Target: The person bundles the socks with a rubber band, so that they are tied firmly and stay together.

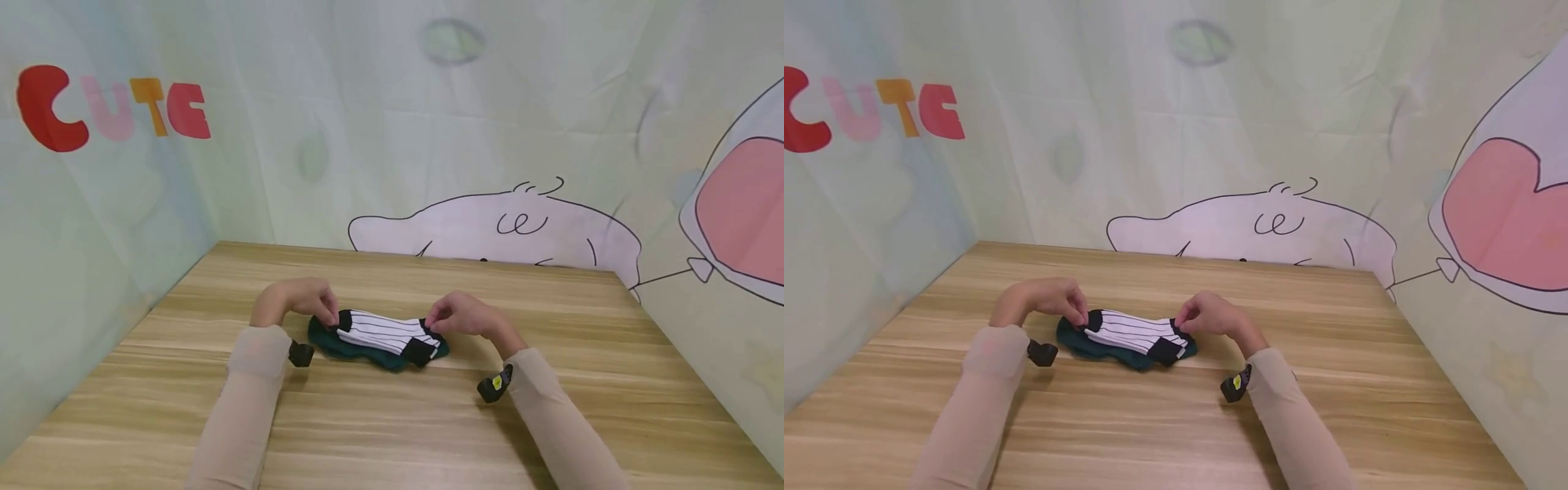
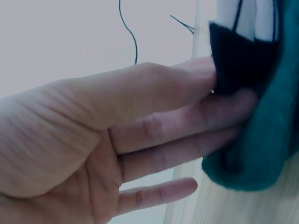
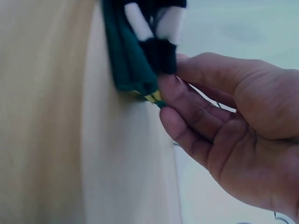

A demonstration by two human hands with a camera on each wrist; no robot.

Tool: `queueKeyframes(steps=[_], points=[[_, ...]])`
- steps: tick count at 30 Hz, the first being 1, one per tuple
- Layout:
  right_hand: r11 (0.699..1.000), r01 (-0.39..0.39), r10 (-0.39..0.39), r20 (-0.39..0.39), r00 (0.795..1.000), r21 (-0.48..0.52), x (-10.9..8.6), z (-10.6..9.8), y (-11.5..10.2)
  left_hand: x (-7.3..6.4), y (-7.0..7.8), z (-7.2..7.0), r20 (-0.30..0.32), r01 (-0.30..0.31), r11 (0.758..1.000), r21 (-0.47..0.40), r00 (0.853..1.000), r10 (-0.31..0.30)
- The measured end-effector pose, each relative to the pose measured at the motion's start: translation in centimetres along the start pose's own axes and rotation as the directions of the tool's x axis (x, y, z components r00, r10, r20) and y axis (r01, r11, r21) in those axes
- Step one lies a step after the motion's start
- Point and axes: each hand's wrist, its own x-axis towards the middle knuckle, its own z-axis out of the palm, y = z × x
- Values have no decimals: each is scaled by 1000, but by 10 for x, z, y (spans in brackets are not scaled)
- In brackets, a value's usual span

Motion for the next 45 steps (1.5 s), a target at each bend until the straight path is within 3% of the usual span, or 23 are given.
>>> queueKeyframes(steps=[10, 22, 34, 45], points=[[996, -76, 81, -85, 993, 52, 12, 20, -12, -14, -14, -6, -25, 27, 999, 16, 999, -27], [995, -79, 84, -91, 992, 60, 10, 21, -13, -12, -12, -7, -14, 72, 997, -17, 997, -72], [1000, 6, -6, -31, 999, 0, 7, 13, -15, -13, -10, -6, -43, 116, 993, -15, 992, -117], [998, 65, -65, -44, 997, 0, 4, 5, -12, -11, -10, -6, -80, 56, 998, 16, 995, -54]])
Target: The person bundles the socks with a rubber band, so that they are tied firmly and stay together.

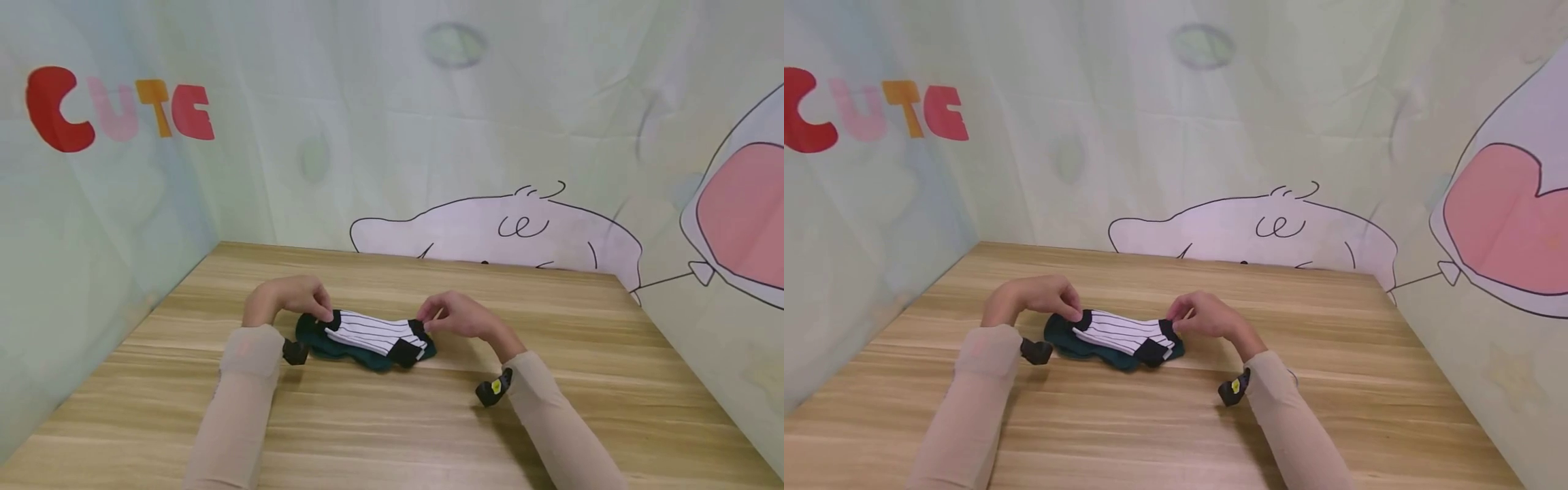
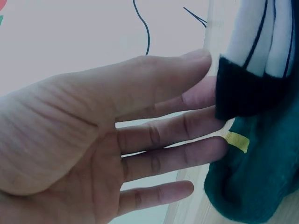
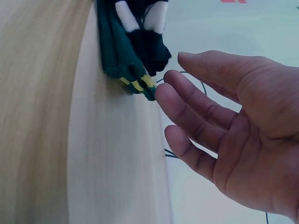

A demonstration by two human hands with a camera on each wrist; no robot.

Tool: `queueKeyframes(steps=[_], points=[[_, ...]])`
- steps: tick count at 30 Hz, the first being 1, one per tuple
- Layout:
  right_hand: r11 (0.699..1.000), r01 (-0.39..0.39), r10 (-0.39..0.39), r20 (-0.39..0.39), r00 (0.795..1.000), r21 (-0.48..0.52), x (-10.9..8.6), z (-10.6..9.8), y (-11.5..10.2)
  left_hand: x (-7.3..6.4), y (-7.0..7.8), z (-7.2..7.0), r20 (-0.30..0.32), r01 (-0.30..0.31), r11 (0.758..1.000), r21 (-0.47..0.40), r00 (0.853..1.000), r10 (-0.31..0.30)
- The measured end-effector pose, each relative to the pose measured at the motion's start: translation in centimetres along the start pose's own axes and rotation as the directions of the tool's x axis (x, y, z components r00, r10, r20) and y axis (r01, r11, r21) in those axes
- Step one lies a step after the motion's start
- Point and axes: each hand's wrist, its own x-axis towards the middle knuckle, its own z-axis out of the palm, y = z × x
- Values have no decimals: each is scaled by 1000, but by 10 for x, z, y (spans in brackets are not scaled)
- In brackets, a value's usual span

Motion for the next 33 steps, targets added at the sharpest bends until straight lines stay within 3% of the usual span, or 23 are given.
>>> queueKeyframes(steps=[16, 23, 33], points=[[1000, -29, 29, -6, 1000, -7, -9, -15, -4, 11, 17, 6, -42, -44, 999, -18, 998, 43], [1000, -23, 23, 5, 1000, -5, -13, -19, -4, 21, 33, 12, -11, -131, 991, 37, 991, 132], [999, -24, 24, 14, 1000, -26, -17, -28, -6, 32, 41, 20, -29, -155, 985, 70, 987, 158]])
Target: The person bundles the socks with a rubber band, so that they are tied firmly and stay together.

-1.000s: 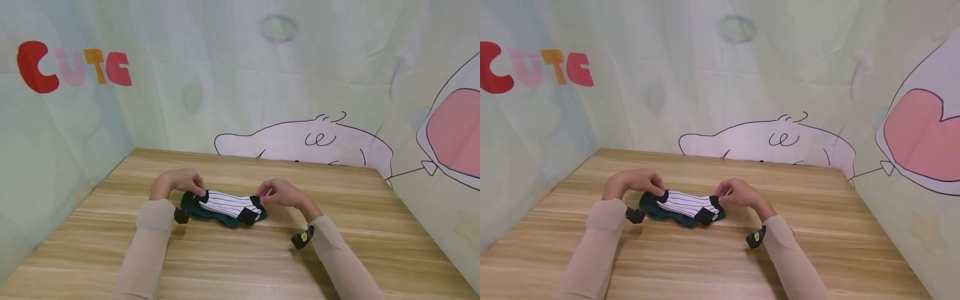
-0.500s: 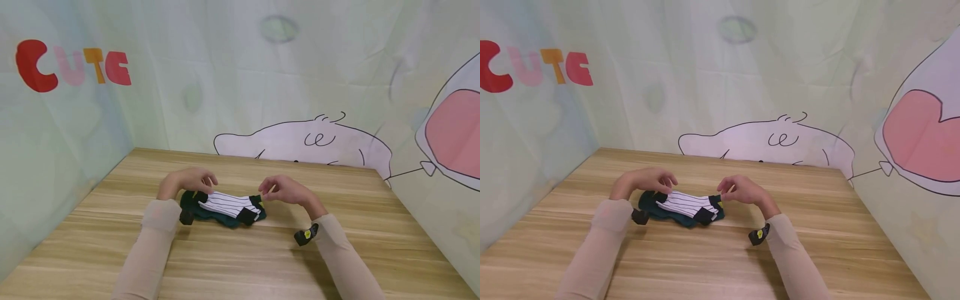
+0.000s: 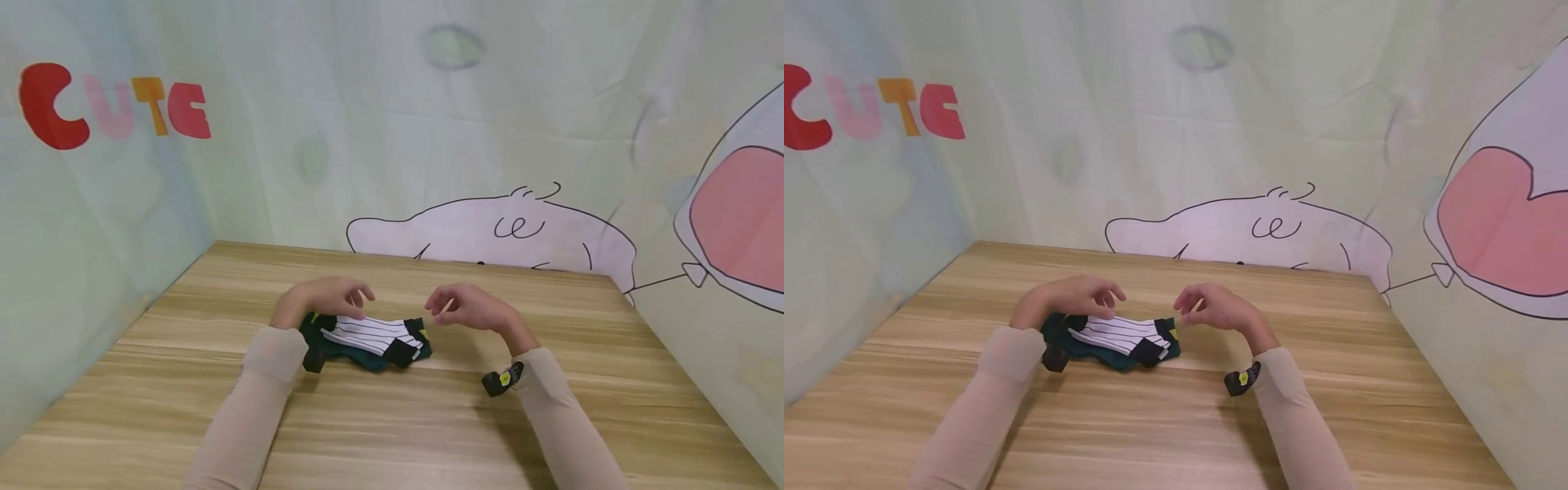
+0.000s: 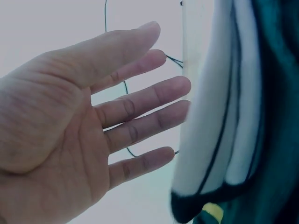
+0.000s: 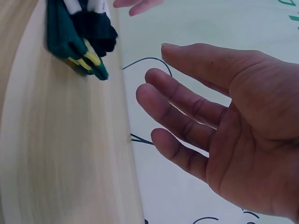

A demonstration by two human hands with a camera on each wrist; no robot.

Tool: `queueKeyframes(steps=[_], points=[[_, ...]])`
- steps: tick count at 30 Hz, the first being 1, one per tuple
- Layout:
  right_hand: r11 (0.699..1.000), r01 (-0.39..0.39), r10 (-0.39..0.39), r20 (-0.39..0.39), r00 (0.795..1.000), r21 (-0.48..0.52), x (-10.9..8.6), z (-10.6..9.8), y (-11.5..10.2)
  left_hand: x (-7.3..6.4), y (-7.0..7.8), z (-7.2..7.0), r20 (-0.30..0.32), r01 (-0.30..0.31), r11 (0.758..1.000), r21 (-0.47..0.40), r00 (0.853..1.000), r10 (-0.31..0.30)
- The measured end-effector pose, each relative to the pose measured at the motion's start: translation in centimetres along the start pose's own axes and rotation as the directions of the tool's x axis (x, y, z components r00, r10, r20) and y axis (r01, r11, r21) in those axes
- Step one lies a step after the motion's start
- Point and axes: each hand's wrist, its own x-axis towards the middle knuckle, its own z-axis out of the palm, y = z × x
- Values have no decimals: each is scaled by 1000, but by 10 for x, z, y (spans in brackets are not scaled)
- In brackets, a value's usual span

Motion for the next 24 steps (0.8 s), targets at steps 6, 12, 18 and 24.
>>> queueKeyframes(steps=[6, 12, 18, 24], points=[[1000, 7, -7, 19, 1000, -18, -5, -8, 1, 10, 3, 7, 17, 1, 1000, 5, 1000, -1], [1000, -9, 10, 43, 999, -28, -11, -14, 2, 16, 6, 11, 30, -7, 1000, 25, 1000, 6], [1000, -14, 15, 54, 998, -22, -14, -18, 5, 18, 14, 15, 56, -51, 998, 44, 997, 48], [999, -25, 27, 98, 995, -22, -18, -21, 7, 22, 18, 18, 89, -68, 996, 65, 994, 62]])
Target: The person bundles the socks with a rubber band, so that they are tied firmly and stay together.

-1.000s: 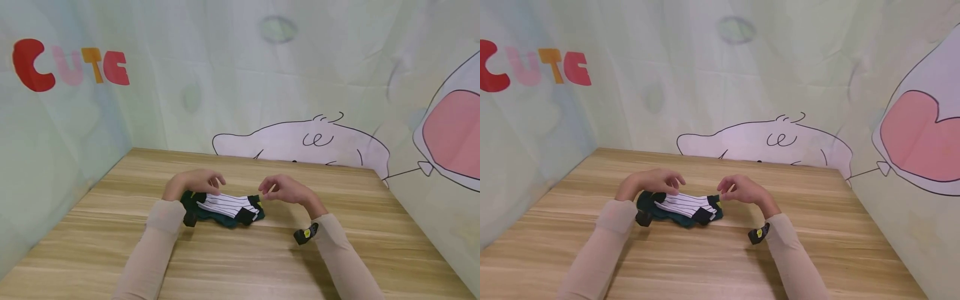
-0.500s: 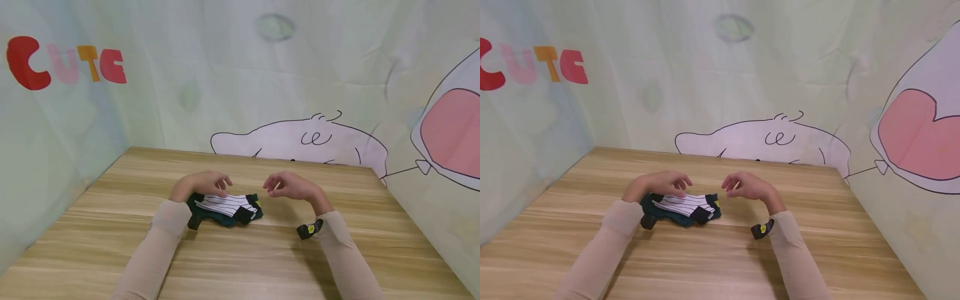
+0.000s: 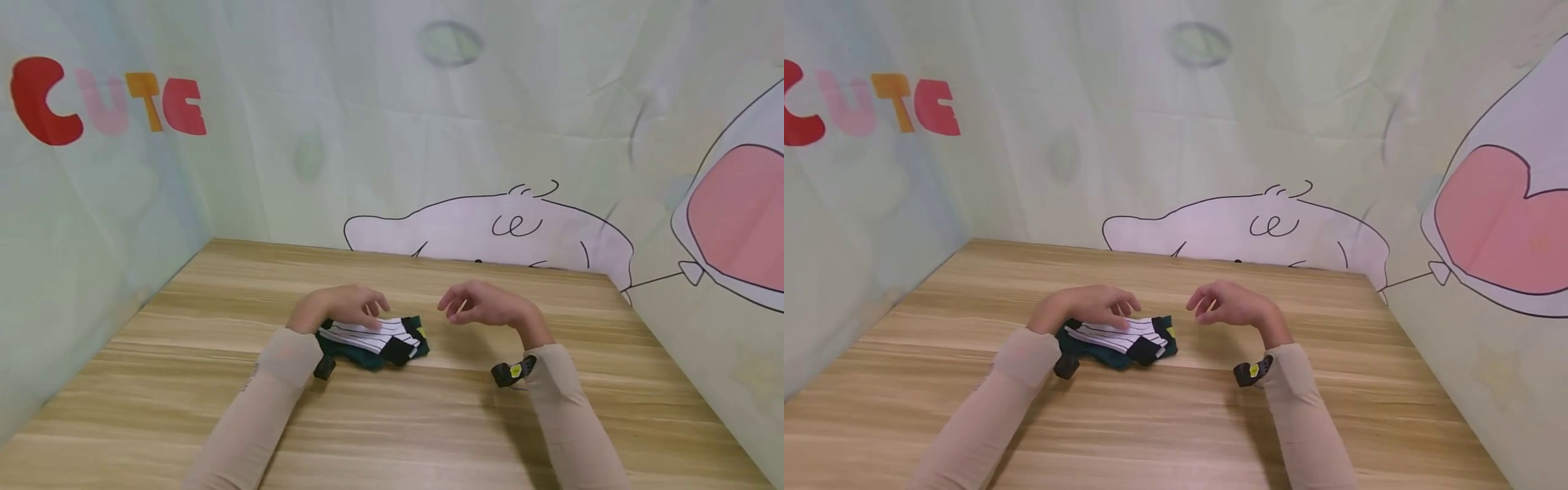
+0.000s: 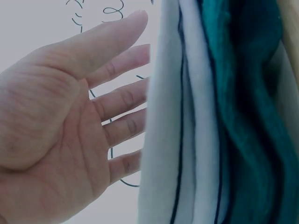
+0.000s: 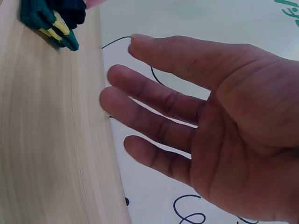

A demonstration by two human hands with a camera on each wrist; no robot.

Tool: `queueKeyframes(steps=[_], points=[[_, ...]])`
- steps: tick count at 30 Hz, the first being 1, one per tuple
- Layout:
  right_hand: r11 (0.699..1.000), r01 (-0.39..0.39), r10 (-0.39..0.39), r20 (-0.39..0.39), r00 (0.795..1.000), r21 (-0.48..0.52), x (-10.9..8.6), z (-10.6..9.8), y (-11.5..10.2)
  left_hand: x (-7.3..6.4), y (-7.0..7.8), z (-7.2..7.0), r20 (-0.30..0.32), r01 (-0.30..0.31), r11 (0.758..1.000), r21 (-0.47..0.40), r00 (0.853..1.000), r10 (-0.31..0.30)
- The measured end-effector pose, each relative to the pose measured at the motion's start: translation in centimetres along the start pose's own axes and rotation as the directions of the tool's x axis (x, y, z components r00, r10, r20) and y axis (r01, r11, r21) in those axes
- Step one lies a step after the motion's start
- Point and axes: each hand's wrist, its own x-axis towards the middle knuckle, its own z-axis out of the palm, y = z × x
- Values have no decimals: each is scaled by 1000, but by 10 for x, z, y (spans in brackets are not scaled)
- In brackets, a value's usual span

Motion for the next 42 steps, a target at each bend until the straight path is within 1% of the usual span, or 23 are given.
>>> queueKeyframes(steps=[3, 5, 10, 15, 20, 24, 27, 31, 34, 38, 42], points=[[1000, -7, 7, 30, 1000, -5, -4, -2, 1, 2, 1, 1, 10, -2, 1000, -2, 1000, 2], [1000, -25, 25, 44, 999, -9, -6, -3, 1, 3, 2, 2, 15, 0, 1000, -7, 1000, 0], [997, -66, 68, 77, 995, -25, -9, -6, 3, 7, 3, 4, 12, 1, 1000, -28, 1000, -1], [996, -83, 86, 120, 989, -32, -12, -8, 6, 10, 1, 7, 12, -2, 999, -43, 1000, 3], [994, -97, 104, 152, 983, -47, -16, -9, 11, 10, 1, 9, 15, 4, 999, -32, 1000, -4], [993, -110, 116, 175, 978, -46, -20, -11, 12, 11, 0, 11, 8, -11, 1000, -18, 1000, 11], [989, -144, 149, 201, 968, -37, -24, -13, 11, 13, 0, 12, 9, -14, 1000, -15, 1000, 14], [977, -207, 215, 227, 950, -58, -29, -15, 11, 13, 2, 12, 13, 5, 1000, -23, 1000, -5], [962, -260, 272, 231, 934, -80, -32, -16, 12, 13, 4, 12, 13, 13, 1000, -25, 1000, -13], [941, -328, 338, 222, 915, -80, -33, -16, 13, 13, 5, 12, 8, 13, 1000, -23, 1000, -13], [931, -361, 364, 235, 901, -58, -35, -16, 15, 13, 6, 13, 5, 11, 1000, -28, 1000, -11]])
